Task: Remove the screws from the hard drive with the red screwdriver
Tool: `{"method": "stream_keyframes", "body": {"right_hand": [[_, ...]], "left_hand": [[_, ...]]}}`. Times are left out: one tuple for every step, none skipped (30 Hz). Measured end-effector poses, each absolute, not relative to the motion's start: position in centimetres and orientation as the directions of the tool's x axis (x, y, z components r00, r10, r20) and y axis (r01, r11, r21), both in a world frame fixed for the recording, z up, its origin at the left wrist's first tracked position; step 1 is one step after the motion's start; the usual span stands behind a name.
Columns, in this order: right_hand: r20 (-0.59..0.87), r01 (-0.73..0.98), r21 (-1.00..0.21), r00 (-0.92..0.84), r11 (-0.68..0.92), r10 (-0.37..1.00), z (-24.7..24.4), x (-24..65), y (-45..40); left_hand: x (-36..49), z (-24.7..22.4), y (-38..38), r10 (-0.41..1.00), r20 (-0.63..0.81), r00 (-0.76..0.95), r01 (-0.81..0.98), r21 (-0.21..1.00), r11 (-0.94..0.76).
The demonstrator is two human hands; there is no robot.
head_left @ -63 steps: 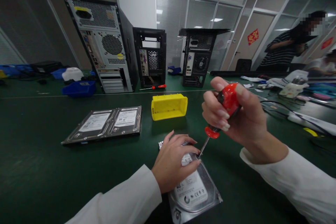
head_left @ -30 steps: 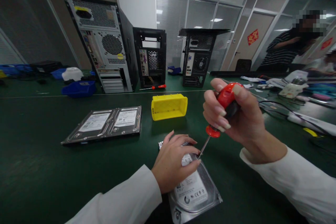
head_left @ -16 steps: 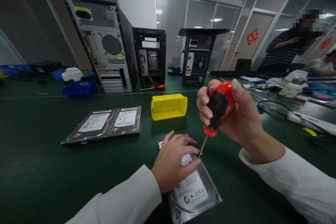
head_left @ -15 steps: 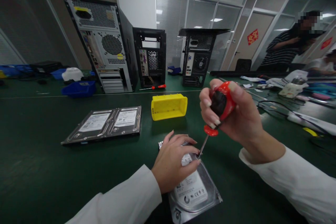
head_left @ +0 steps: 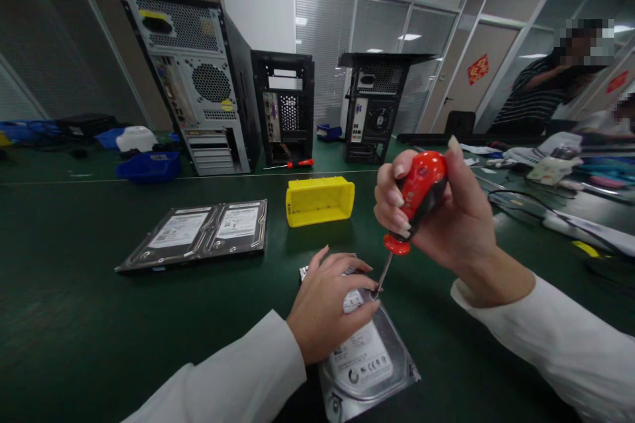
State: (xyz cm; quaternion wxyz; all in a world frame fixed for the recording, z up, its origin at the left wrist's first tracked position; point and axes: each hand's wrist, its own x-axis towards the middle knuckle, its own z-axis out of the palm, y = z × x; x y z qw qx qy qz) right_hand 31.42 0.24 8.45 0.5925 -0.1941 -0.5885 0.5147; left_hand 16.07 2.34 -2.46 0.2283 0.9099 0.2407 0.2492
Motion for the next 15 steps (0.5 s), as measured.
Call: {"method": "stream_keyframes", "body": {"right_hand": [[0.5, -0.388, -0.832, -0.213, 0.397, 0.839, 8.4, 31.42, 0.27], [0.504, -0.391, -0.828, -0.21, 0.401, 0.838, 8.34, 31.43, 0.31], [0.509, -0.392, -0.826, -0.212, 0.404, 0.834, 8.3, 31.46, 0.35], [0.506, -0.388, -0.83, -0.219, 0.401, 0.834, 8.27, 31.5, 0.37], [0.497, -0.382, -0.837, -0.228, 0.393, 0.837, 8.26, 31.55, 0.38], [0.486, -0.374, -0.844, -0.236, 0.383, 0.841, 8.26, 31.6, 0.39], [0.477, -0.37, -0.851, -0.243, 0.374, 0.845, 8.28, 31.65, 0.38], [0.474, -0.369, -0.853, -0.249, 0.37, 0.845, 8.31, 31.69, 0.38], [0.476, -0.37, -0.852, -0.252, 0.37, 0.843, 8.33, 31.71, 0.38], [0.482, -0.373, -0.849, -0.256, 0.375, 0.838, 8.34, 31.71, 0.39], [0.488, -0.373, -0.846, -0.26, 0.38, 0.833, 8.33, 31.69, 0.39], [0.488, -0.37, -0.848, -0.264, 0.38, 0.832, 8.31, 31.65, 0.4], [0.485, -0.365, -0.85, -0.264, 0.379, 0.834, 8.26, 31.59, 0.39], [0.477, -0.361, -0.854, -0.259, 0.374, 0.84, 8.2, 31.52, 0.36], [0.471, -0.359, -0.857, -0.25, 0.371, 0.846, 8.14, 31.45, 0.32]], "left_hand": [[16.08, -2.42, 2.34, 0.552, 0.344, 0.76, 0.325, 0.535, -0.78], [16.09, -2.37, 2.33, 0.553, 0.343, 0.759, 0.325, 0.535, -0.78], [16.1, -2.32, 2.32, 0.553, 0.343, 0.76, 0.325, 0.536, -0.779], [16.1, -2.29, 2.31, 0.554, 0.343, 0.759, 0.326, 0.536, -0.779], [16.11, -2.27, 2.3, 0.554, 0.342, 0.759, 0.326, 0.537, -0.778], [16.11, -2.26, 2.28, 0.554, 0.341, 0.759, 0.326, 0.537, -0.778], [16.11, -2.26, 2.26, 0.556, 0.342, 0.758, 0.327, 0.538, -0.777], [16.1, -2.27, 2.24, 0.556, 0.341, 0.758, 0.327, 0.539, -0.777], [16.09, -2.28, 2.22, 0.556, 0.341, 0.758, 0.326, 0.54, -0.776], [16.08, -2.29, 2.2, 0.555, 0.341, 0.759, 0.325, 0.54, -0.776], [16.07, -2.29, 2.18, 0.555, 0.341, 0.759, 0.325, 0.54, -0.776], [16.06, -2.28, 2.16, 0.555, 0.341, 0.759, 0.325, 0.54, -0.776], [16.05, -2.26, 2.15, 0.556, 0.341, 0.758, 0.326, 0.54, -0.776], [16.06, -2.24, 2.16, 0.556, 0.341, 0.758, 0.326, 0.54, -0.776], [16.07, -2.22, 2.18, 0.557, 0.341, 0.758, 0.328, 0.539, -0.776]]}}
